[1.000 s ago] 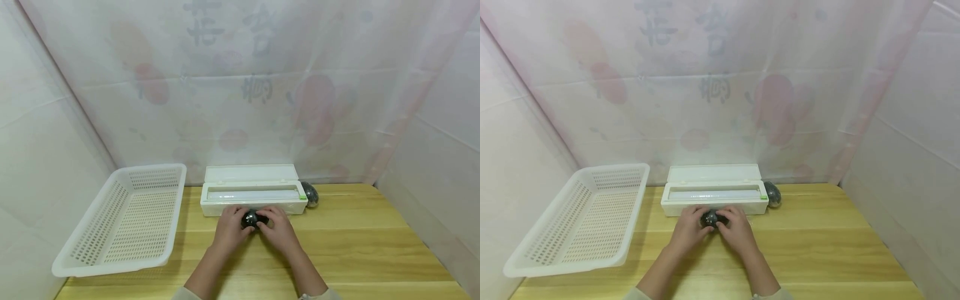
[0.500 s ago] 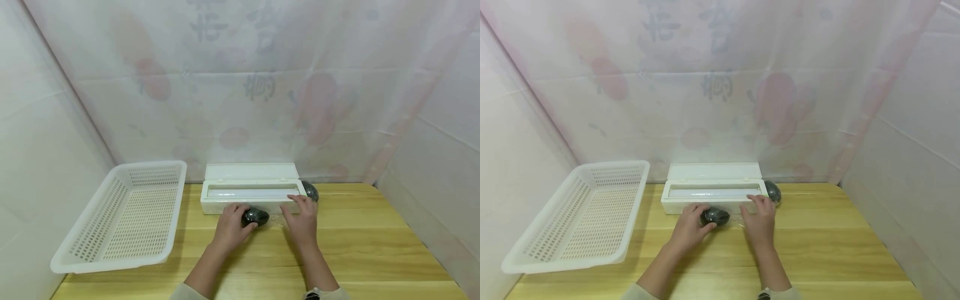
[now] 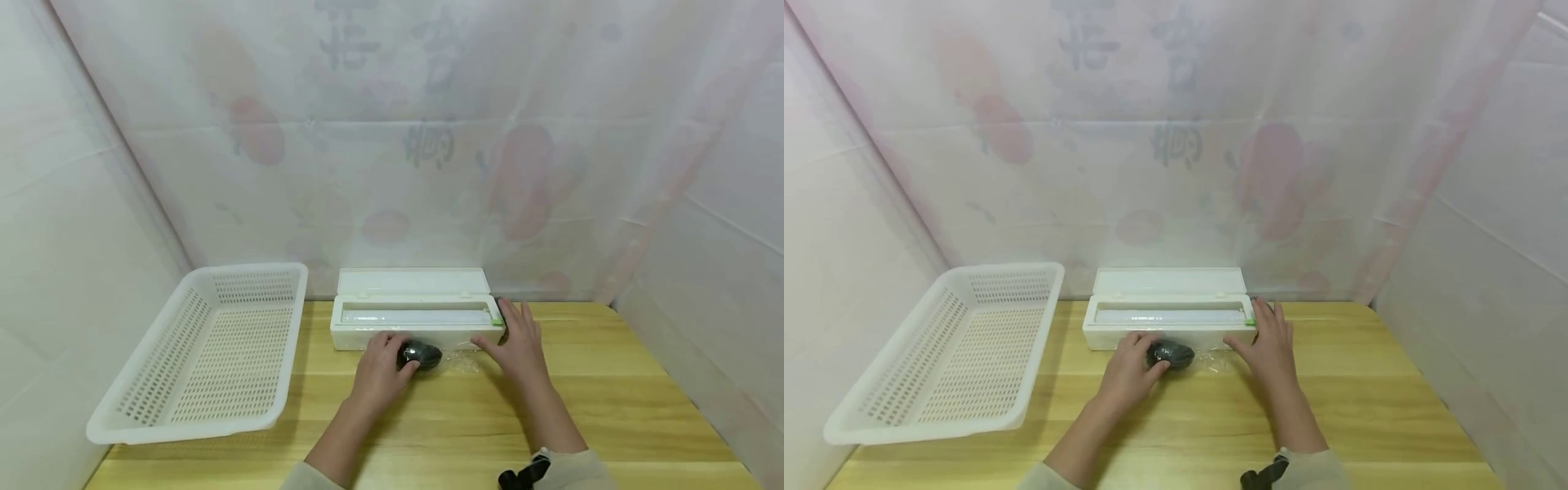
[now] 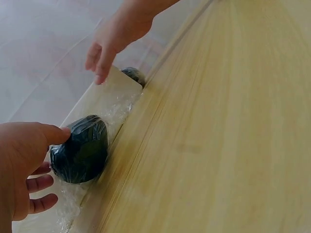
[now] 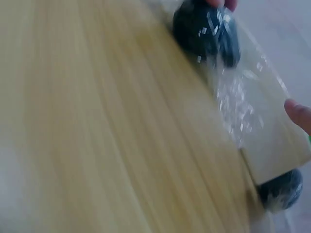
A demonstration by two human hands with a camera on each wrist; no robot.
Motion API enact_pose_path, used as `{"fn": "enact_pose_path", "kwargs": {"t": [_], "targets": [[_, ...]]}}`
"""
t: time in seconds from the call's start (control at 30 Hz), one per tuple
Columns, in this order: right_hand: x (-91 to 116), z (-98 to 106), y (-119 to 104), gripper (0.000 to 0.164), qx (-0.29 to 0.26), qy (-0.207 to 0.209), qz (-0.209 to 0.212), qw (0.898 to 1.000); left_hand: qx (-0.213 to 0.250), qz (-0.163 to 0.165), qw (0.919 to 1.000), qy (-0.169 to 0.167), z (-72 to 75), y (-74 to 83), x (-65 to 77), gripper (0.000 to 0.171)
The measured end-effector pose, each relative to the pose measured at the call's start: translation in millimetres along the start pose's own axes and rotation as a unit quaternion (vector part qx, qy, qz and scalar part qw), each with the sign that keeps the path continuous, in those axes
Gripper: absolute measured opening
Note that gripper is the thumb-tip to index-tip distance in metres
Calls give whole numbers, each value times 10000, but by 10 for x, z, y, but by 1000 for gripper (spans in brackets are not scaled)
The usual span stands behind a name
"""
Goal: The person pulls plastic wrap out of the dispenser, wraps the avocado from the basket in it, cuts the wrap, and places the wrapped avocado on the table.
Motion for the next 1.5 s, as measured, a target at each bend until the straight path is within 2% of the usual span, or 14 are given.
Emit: {"fn": "enact_pose_path", "kwargs": {"t": [0.27,0.47,0.7,0.93,1.07,1.17,1.27,1.4,1.5], "targets": [[-120,-36,160,97,434,-456,509,9967,-9,-4,10000,-18,3,0,7,45],[-170,-41,185,91,592,-495,853,9934,-43,-11,10000,-42,11,-15,13,47],[-191,-46,207,89,571,-440,1001,9924,4,32,10000,-78,7,-12,24,47],[-194,-73,206,88,384,-594,919,9933,-112,127,9998,-103,37,-16,38,46],[-193,-110,208,87,384,-577,962,9930,-304,123,9994,101,123,40,40,45],[-206,-131,209,88,403,-533,1008,9927,-335,-169,9990,251,187,172,-48,42],[-228,-134,204,88,348,-408,1048,9930,-397,-673,9969,107,154,357,-243,39],[-251,-153,201,87,302,-348,1057,9933,-704,-1186,9895,-433,-68,574,-541,35],[-247,-170,199,84,227,-395,1055,9934,-1048,-1280,9818,-933,-287,694,-715,34]]}}
Point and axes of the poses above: each hand's wrist, its own x-axis away from the middle knuckle, its own z-axis out of the back of the hand, y = z × x, the point moved 4 cm from there along -x, towards the middle knuckle, and after that the axes turned 9 degrees about x, right-handed, at the moved point
